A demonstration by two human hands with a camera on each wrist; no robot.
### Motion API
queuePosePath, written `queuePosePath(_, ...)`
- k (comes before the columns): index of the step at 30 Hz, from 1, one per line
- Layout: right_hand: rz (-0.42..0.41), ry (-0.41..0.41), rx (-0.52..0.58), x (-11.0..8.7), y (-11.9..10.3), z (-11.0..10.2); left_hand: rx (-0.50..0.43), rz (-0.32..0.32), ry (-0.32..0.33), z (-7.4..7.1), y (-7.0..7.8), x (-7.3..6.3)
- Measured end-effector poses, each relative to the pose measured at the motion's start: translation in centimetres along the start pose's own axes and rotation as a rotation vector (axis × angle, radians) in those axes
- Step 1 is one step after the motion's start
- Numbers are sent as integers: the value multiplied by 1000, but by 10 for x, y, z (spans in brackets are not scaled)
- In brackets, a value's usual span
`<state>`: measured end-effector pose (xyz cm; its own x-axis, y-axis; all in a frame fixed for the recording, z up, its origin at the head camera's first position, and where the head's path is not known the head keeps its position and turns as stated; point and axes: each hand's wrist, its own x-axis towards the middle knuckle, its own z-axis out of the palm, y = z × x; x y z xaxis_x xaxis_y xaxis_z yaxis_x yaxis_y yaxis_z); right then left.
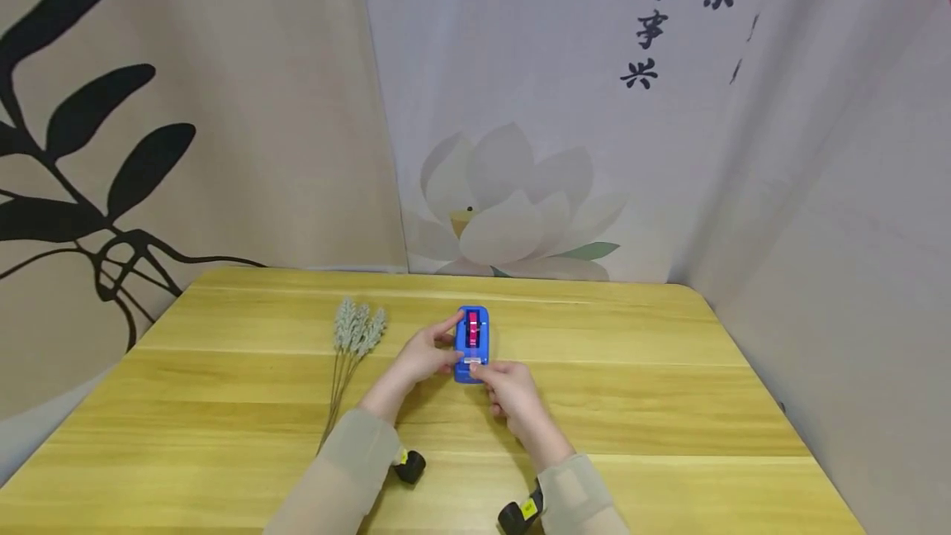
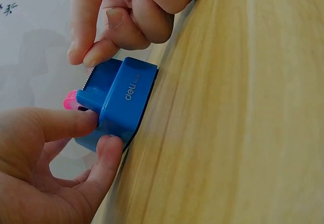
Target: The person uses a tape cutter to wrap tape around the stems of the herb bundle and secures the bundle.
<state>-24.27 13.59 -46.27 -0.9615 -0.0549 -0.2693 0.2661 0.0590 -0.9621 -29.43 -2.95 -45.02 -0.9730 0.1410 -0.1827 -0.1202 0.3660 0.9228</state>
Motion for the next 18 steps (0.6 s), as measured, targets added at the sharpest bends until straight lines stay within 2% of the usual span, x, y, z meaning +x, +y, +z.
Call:
queuePosePath(6,-25,17,24,-7,-5,5,-9,8,0,0,0,0)
queuePosePath(18,-33,47,11,-3,-2,3,-18,10,-9,-1,0,1)
